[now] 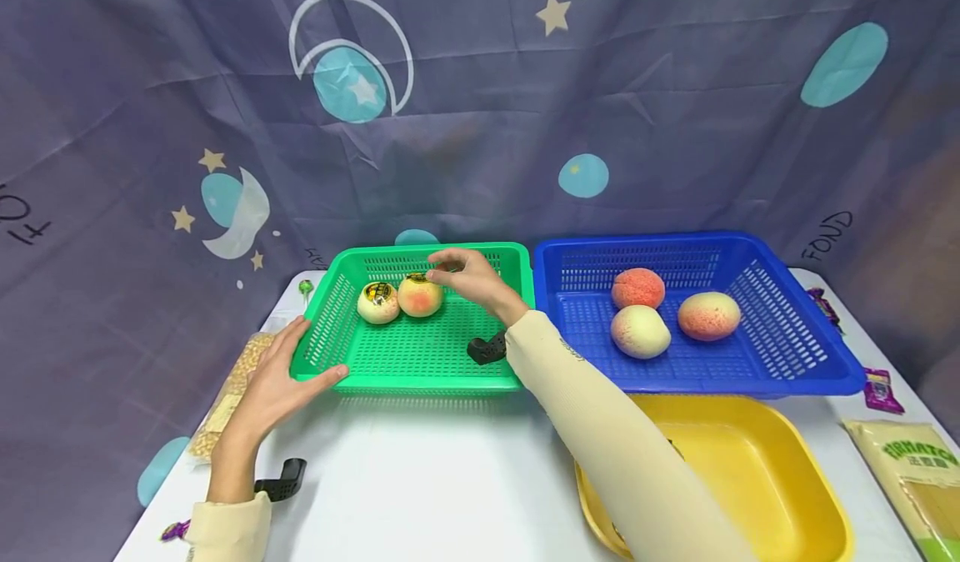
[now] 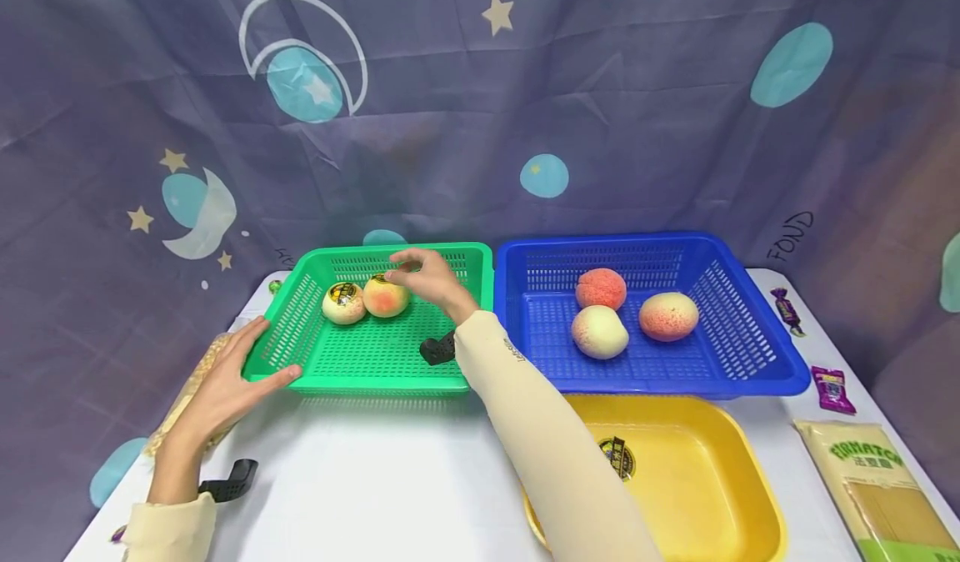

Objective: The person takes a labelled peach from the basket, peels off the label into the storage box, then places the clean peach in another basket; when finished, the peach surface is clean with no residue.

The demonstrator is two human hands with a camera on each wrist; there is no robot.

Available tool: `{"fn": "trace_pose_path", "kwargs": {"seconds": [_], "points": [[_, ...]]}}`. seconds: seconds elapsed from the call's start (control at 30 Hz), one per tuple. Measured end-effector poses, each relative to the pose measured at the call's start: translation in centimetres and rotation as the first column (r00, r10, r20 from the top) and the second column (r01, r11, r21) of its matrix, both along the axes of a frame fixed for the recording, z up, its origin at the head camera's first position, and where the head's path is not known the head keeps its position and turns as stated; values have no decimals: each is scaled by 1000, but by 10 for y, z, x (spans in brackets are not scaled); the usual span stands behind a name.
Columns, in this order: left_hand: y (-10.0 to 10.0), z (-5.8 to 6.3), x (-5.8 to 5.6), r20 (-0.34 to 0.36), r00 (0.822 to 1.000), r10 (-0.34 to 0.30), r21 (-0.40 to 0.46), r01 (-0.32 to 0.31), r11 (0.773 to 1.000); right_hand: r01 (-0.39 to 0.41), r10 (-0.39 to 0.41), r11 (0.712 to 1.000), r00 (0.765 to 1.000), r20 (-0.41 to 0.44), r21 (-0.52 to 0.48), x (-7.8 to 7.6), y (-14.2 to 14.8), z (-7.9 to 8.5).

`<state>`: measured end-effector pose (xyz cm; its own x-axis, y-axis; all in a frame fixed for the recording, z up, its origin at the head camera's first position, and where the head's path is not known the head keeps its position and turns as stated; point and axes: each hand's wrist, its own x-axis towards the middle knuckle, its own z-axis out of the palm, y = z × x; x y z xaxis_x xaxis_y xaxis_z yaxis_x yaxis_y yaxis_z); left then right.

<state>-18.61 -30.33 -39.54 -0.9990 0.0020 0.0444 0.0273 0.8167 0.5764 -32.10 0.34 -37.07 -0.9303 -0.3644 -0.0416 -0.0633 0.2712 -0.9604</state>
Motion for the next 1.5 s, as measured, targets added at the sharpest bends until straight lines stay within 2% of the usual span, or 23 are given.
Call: {"fn": "trace_pose_path", "kwargs": {"seconds": [0.2,0.4,0.6,0.9,1.17,1.3,1.5], "points": [[-2,-1,0,12,1000,-2,4,2,1000,10,-11,1000,999,36,22,-2,-22,-11],[-2,-1,0,14,1000,-11,24,11,1000,54,-55,994,998,5,91,-7,-29,-23],[-1,0,-3,19,1000,-17,35,16,999,78,-65,967,996,-62,242,-16,-28,-28],[0,1,-3,33,999,-17,28,16,999,12,25,916,996,-85,400,-19,-31,-34],[0,2,-1,36,999,-9,17,9,1000,-63,89,927,995,-53,371,-20,-35,-37],[0,2,-2,38,999,-3,11,2,1000,-69,94,920,995,-46,387,-20,-34,-35],[0,1,-2,37,999,-3,13,2,1000,-61,105,907,991,-84,417,-20,-34,-32]]}}
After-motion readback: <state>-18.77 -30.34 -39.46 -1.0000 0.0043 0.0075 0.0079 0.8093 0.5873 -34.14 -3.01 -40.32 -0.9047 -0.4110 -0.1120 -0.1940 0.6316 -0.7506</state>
